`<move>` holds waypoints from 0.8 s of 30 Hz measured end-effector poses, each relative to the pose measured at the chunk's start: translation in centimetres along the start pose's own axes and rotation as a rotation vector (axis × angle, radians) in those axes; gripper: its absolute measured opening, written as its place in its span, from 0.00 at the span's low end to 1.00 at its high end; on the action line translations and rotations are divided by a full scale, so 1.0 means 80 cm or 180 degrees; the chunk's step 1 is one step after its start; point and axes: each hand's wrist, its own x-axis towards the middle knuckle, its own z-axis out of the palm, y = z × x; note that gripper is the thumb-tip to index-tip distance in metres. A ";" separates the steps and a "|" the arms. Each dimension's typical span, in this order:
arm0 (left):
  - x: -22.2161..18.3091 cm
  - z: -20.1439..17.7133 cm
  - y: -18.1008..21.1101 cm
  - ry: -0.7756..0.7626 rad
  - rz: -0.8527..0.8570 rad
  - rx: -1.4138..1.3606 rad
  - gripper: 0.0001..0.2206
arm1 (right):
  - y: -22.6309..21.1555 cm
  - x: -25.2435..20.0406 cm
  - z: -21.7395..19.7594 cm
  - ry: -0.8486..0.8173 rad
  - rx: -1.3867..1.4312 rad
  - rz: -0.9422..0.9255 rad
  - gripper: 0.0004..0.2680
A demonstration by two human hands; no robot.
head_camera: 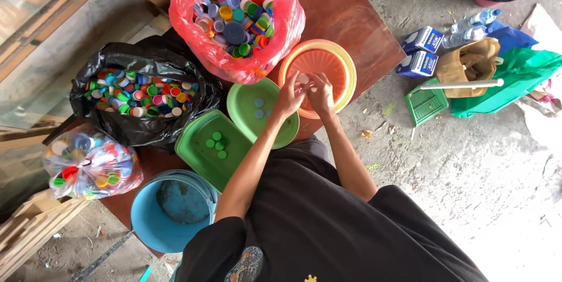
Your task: Sort various colored plastic bottle caps from large bags into smaller containers.
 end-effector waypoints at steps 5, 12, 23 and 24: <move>0.023 0.006 -0.018 -0.0026 0.0068 0.0802 0.46 | 0.060 0.008 0.016 0.0468 -0.0725 -0.0270 0.15; 0.032 0.010 -0.033 -0.0491 -0.0367 0.1153 0.59 | 0.092 0.011 0.028 0.0194 -0.1433 0.0303 0.16; -0.020 -0.006 0.060 -0.0550 0.0064 0.0770 0.56 | 0.076 0.003 0.034 0.0463 -0.1305 -0.0223 0.15; -0.027 -0.014 0.070 -0.0532 0.0264 0.0682 0.54 | 0.058 0.005 0.034 0.0661 -0.1299 -0.0427 0.11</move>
